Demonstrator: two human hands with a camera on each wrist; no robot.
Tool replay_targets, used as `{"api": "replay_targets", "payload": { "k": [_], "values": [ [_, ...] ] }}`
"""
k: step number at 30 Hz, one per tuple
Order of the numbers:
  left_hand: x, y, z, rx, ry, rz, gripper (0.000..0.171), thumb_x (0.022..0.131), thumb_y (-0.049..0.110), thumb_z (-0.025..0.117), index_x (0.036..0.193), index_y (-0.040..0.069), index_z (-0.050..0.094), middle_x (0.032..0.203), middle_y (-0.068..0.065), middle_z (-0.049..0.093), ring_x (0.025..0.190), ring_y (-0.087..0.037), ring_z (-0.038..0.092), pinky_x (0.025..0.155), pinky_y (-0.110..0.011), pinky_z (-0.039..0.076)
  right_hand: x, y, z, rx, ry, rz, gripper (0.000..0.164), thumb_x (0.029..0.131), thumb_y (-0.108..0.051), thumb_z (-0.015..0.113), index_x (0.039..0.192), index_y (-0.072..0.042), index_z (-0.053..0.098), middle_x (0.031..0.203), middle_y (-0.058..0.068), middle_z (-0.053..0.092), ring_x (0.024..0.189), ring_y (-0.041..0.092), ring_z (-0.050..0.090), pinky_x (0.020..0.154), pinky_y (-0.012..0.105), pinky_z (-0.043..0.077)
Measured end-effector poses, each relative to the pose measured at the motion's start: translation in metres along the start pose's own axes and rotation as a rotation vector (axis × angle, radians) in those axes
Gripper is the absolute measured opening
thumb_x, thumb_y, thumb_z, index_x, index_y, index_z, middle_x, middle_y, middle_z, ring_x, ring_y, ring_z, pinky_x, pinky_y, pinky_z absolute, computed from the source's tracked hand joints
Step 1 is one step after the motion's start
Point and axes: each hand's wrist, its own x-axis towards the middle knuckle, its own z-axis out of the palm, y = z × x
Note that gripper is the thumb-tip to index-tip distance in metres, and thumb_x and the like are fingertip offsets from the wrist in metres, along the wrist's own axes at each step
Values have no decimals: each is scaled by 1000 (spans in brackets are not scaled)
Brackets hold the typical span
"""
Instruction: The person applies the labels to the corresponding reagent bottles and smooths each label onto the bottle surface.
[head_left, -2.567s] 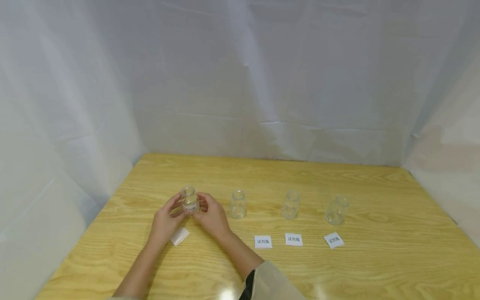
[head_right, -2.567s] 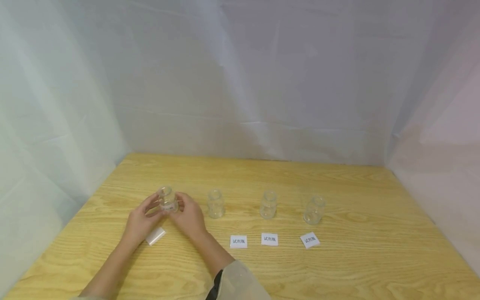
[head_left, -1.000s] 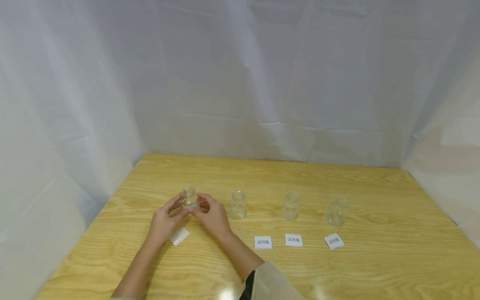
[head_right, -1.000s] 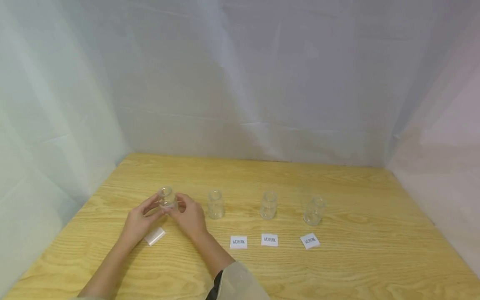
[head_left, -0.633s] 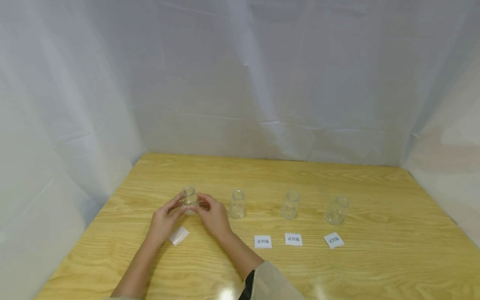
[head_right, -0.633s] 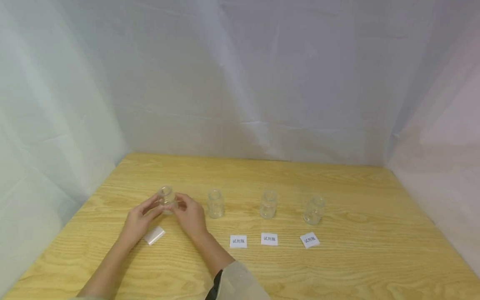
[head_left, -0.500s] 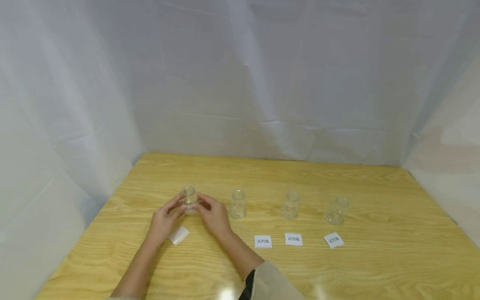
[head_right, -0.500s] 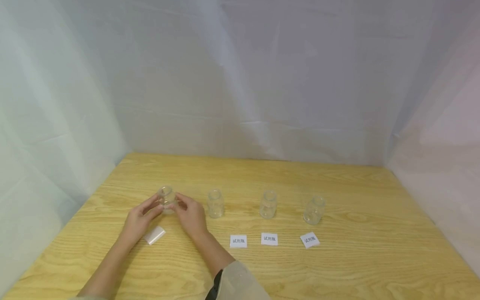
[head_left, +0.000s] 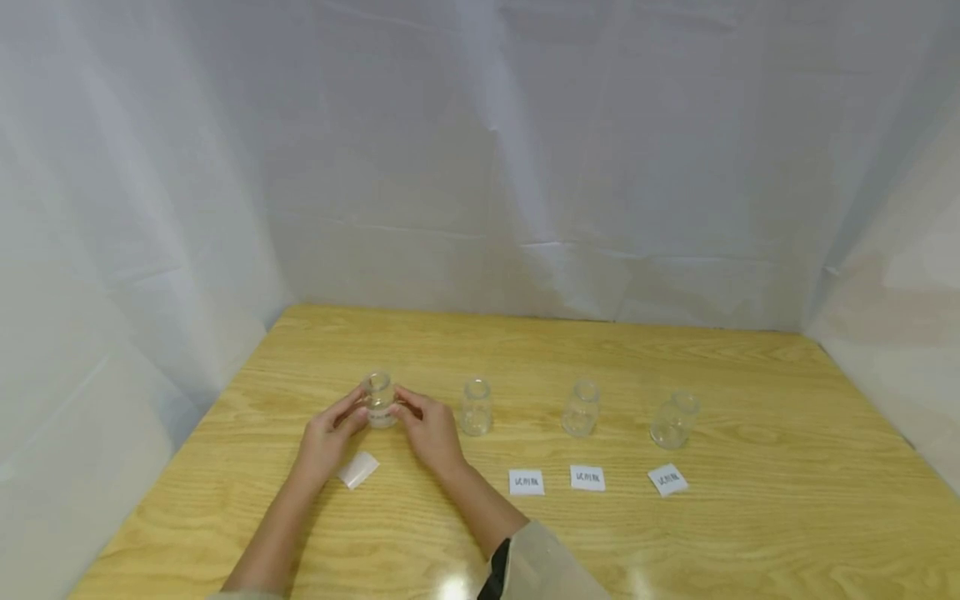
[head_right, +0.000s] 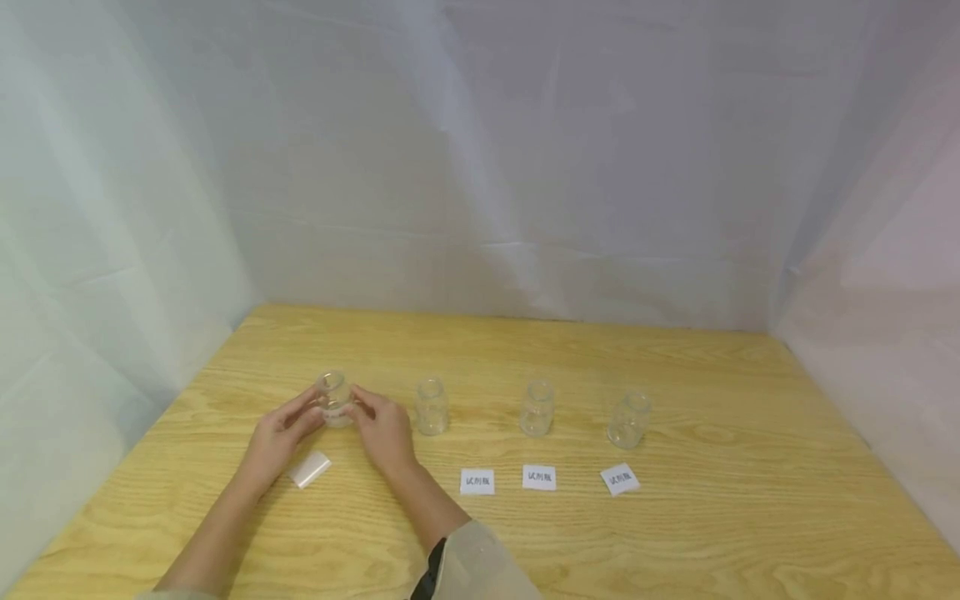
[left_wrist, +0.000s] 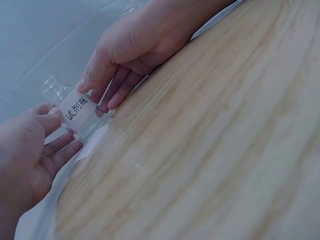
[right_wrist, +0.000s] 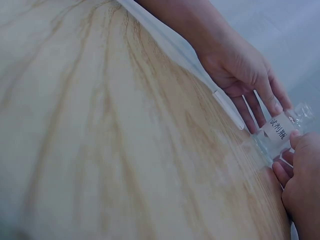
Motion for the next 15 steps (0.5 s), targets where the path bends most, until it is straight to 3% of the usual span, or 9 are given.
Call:
{"api": "replay_targets", "payload": {
  "k": [2,9,15],
  "values": [
    [1,1,0,11,-7,-23,41,92,15,56,128,-3,48,120,-22,54,112,-36,50,96,-42,36,0,0,0,1,-1,0,35,86,-18,63,114,2,61,107,11,64,97,16,61,80,18,46],
    [0,4,1,-78,-16,-62,38,92,6,54,128,-4,47,117,-25,54,102,-24,58,82,-15,43,0,-1,0,1,-6,-5,35,86,-19,62,114,3,61,107,11,64,96,14,61,79,17,46],
    [0,4,1,-120,-4,-61,37,91,2,54,127,-6,47,116,-27,54,88,1,57,80,-17,46,0,-1,-1,8,-18,-8,35,86,-18,62,115,3,60,107,12,64,94,14,62,78,17,47]
  ]
}}
